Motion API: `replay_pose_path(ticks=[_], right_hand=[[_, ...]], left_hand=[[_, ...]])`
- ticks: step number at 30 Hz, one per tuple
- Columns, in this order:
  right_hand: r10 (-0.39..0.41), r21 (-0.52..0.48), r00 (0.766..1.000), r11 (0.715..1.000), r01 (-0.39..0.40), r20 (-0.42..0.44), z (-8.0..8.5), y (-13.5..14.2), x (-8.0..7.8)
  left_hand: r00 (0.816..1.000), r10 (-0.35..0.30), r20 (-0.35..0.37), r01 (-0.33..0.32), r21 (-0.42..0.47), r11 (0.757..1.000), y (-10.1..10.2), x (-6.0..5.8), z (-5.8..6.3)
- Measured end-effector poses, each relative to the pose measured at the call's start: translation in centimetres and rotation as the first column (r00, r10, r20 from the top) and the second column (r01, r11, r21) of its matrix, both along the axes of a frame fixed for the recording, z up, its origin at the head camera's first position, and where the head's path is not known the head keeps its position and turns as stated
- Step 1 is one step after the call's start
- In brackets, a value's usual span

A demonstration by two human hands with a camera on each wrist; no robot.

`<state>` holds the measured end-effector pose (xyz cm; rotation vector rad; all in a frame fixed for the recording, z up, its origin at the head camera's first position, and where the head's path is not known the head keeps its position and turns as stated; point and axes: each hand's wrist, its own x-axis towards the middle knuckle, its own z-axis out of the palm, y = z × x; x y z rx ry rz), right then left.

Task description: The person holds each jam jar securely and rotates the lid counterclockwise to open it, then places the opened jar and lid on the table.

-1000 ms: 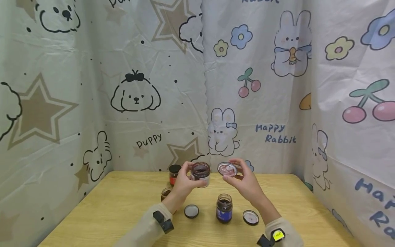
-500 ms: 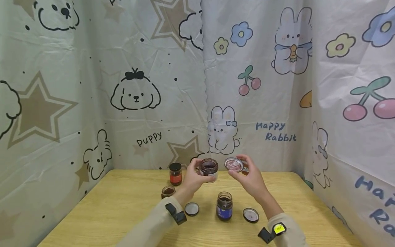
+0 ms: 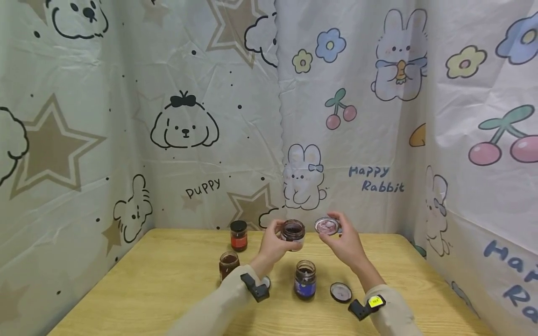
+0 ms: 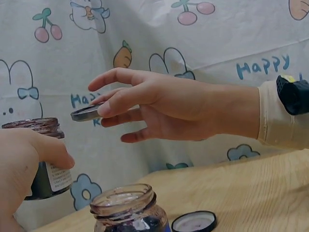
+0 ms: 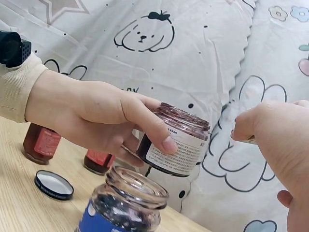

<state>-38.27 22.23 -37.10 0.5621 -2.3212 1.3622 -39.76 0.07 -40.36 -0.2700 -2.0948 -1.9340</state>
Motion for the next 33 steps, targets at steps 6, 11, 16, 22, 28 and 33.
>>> replay_pose_path(ticks=[6,11,16,22,28,33], right_hand=[[-0.038,0.025,0.999,0.999,0.037,0.034,-1.0,0.7,-1.3],[-0.074,0.054,0.994,0.996,0.07,0.076,-2.1,1.3,-2.4],[-0.105,0.099,0.987,0.991,0.093,0.12,-3.5,1.4,-3.2],[-0.139,0.134,0.98,0.984,0.12,0.142,-4.8,1.8,-3.8],[-0.174,0.179,0.975,0.973,0.148,0.135,-6.3,2.5,-4.3],[-0.176,0.151,0.964,0.977,0.147,0.2,-7.6,3.0,-4.3]], left_hand=[[1.0,-0.016,-0.02,0.016,0.015,1.0,1.3,-0.9,-0.8],[0.999,-0.033,-0.023,0.032,-0.003,0.999,2.2,-1.9,-1.5],[1.0,-0.019,0.004,0.019,-0.037,0.999,2.7,-2.7,-2.7],[0.999,-0.005,0.032,0.008,-0.072,0.997,3.2,-3.4,-4.1],[1.0,0.024,0.014,-0.022,-0.174,0.985,3.3,-4.1,-5.7],[0.998,0.052,0.021,-0.046,-0.224,0.973,3.4,-4.4,-6.3]])
